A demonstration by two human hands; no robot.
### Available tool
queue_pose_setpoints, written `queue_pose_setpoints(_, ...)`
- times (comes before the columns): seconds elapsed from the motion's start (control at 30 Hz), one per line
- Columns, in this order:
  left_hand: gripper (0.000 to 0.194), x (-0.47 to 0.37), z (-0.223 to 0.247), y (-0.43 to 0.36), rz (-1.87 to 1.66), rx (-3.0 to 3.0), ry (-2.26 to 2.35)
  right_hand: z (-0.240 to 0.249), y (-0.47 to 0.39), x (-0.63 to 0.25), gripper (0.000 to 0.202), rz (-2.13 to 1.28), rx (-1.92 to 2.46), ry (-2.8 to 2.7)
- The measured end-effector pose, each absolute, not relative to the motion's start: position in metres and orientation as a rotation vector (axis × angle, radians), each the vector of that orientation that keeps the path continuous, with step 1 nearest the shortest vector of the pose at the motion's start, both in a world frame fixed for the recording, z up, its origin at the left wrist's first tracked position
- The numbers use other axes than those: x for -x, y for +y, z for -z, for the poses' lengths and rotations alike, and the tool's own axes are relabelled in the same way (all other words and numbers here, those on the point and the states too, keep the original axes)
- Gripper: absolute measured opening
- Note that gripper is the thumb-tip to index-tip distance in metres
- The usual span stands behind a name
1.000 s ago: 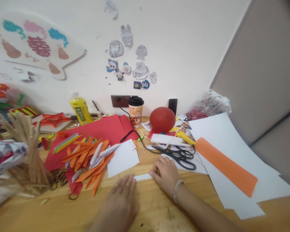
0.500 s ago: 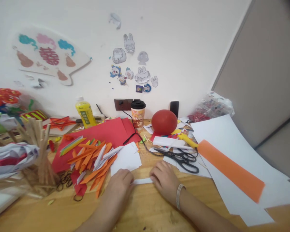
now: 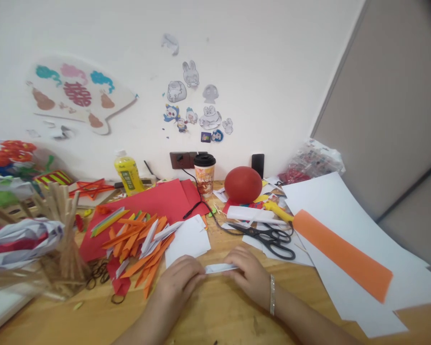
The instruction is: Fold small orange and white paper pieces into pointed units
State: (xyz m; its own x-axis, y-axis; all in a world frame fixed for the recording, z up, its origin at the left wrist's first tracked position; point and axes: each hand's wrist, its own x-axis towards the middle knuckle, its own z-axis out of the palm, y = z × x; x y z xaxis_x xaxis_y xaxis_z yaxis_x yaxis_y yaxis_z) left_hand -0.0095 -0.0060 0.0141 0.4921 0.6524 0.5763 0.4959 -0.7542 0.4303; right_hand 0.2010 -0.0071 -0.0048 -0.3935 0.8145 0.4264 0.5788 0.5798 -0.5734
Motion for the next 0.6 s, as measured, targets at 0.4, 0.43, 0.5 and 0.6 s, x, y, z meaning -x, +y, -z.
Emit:
queue_pose_setpoints(0.4,0.015,0.0096,-0.0166,-0.0104,-1.284,-2.391,1.102,0.0009,-0.0097,-0.1998,0.046,-0.411,0.941,-2.105)
queue_pose_setpoints(0.43,0.013,0.01,-0.0178,-0.0103,-1.264,-2.379,1.127,0.0009,-0.0098,-0.1996,0.047,-0.437,0.921,-2.106)
queue_pose_setpoints(0.5,0.009,0.0109,-0.0191,-0.0091,-1.234,-2.402,1.077,0.0007,-0.0101,-0.1992,0.05,-0.485,0.889,-2.106)
queue_pose_setpoints(0.6,0.015,0.0109,-0.0184,-0.0065,-1.199,-2.456,0.93,-0.0002,-0.0109,-0.1988,0.049,-0.48,0.89,-2.078)
